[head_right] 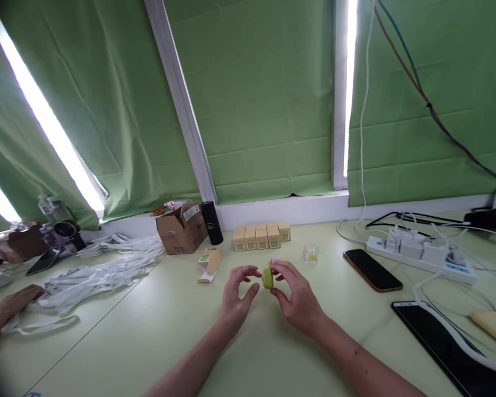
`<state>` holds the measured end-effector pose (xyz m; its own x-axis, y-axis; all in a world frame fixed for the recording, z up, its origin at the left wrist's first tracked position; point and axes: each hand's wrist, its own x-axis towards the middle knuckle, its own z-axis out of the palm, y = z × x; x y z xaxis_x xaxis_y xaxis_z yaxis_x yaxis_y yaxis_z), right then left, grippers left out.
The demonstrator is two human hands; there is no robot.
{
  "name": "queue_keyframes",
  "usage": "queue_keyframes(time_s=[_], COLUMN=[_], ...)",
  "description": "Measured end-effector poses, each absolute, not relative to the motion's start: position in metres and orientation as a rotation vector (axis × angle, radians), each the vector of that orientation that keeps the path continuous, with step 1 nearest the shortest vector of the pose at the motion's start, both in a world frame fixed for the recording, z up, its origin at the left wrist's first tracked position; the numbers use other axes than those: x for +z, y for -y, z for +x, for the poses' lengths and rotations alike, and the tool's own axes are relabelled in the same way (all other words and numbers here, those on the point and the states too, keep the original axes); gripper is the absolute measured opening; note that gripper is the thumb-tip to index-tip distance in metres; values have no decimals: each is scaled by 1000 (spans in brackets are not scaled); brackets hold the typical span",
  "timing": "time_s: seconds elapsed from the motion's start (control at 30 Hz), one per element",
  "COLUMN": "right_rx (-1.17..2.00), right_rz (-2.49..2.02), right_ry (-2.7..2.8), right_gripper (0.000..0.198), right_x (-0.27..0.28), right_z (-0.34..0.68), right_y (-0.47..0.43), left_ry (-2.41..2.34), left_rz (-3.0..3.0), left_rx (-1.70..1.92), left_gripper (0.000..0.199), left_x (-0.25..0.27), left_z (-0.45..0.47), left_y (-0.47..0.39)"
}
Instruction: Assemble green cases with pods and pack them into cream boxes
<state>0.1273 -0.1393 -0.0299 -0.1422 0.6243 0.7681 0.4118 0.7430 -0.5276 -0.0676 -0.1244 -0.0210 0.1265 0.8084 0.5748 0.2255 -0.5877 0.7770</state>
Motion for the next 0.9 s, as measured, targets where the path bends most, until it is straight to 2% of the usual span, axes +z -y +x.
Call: queue_keyframes(time_s=[0.1,0.17,0.9], right_rx=[277,290,221], right_rz=[-818,-812,-794], right_ry=[1743,1743,1794], right_gripper=[39,38,35], right_x=[-33,-35,-36], right_z=[126,125,123], right_y=[138,138,139], left_ry=[-1099,-1125,-1135], left_rz=[1854,1852,1825], left_rx=[1487,1451,1367], left_gripper=[11,7,18], left_x=[-26,-28,-30], left_z=[-66,-65,-63], left_y=[120,119,120])
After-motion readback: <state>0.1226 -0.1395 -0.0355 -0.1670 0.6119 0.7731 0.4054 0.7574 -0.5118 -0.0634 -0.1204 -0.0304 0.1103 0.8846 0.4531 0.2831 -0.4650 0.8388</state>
